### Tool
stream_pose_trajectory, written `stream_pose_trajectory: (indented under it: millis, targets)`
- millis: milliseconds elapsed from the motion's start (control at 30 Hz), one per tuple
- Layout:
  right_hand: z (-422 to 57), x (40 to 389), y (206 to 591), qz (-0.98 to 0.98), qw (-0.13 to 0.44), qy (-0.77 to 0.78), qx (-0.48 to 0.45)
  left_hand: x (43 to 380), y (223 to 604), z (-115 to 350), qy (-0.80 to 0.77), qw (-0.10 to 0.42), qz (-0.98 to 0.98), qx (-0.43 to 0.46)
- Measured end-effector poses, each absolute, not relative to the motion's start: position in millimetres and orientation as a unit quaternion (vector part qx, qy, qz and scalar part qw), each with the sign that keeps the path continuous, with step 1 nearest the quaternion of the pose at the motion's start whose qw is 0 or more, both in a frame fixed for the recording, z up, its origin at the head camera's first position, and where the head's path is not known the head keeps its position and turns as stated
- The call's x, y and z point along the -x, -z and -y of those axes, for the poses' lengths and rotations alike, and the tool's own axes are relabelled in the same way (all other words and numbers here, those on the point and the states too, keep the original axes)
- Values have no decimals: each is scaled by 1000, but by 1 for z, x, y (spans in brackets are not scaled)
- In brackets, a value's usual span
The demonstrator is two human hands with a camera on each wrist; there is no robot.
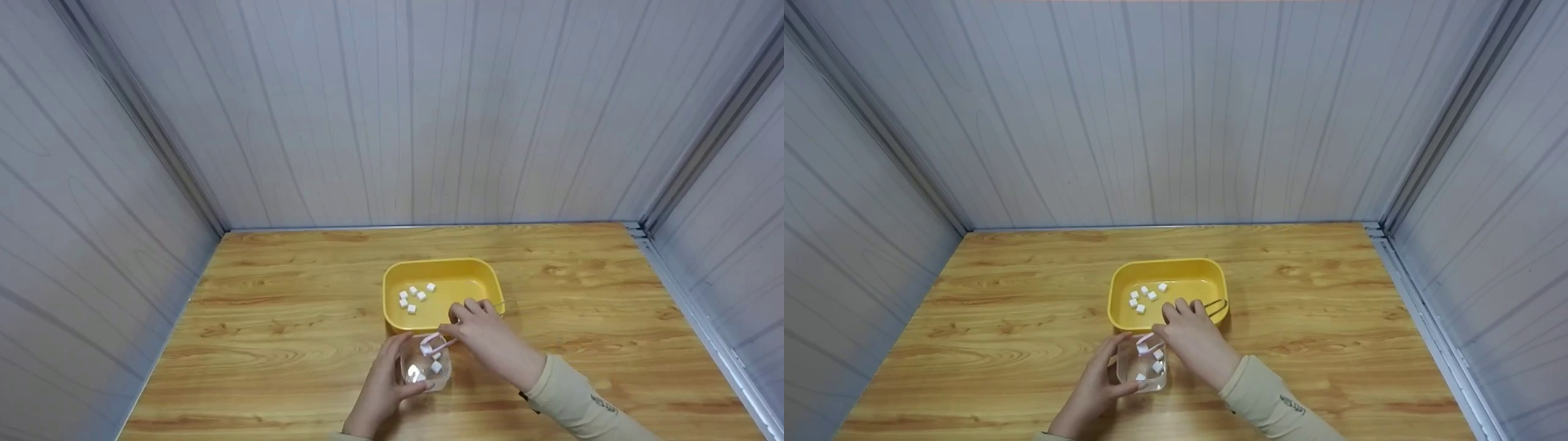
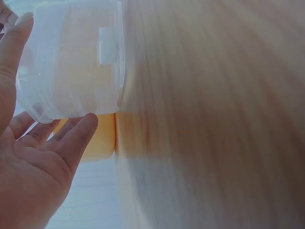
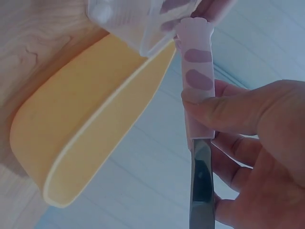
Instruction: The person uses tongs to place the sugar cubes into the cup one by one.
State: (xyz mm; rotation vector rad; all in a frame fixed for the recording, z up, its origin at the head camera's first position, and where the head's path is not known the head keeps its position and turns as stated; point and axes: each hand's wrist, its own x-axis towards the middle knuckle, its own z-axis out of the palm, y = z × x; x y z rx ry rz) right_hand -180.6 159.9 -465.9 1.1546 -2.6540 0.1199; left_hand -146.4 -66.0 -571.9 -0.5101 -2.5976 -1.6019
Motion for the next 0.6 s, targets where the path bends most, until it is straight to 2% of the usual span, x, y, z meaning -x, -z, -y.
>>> stream_pose_trajectory:
  millis: [600]
  targets:
    - [-156,174,482,918,75,-28,-389,146,573,66,515,22,841,162]
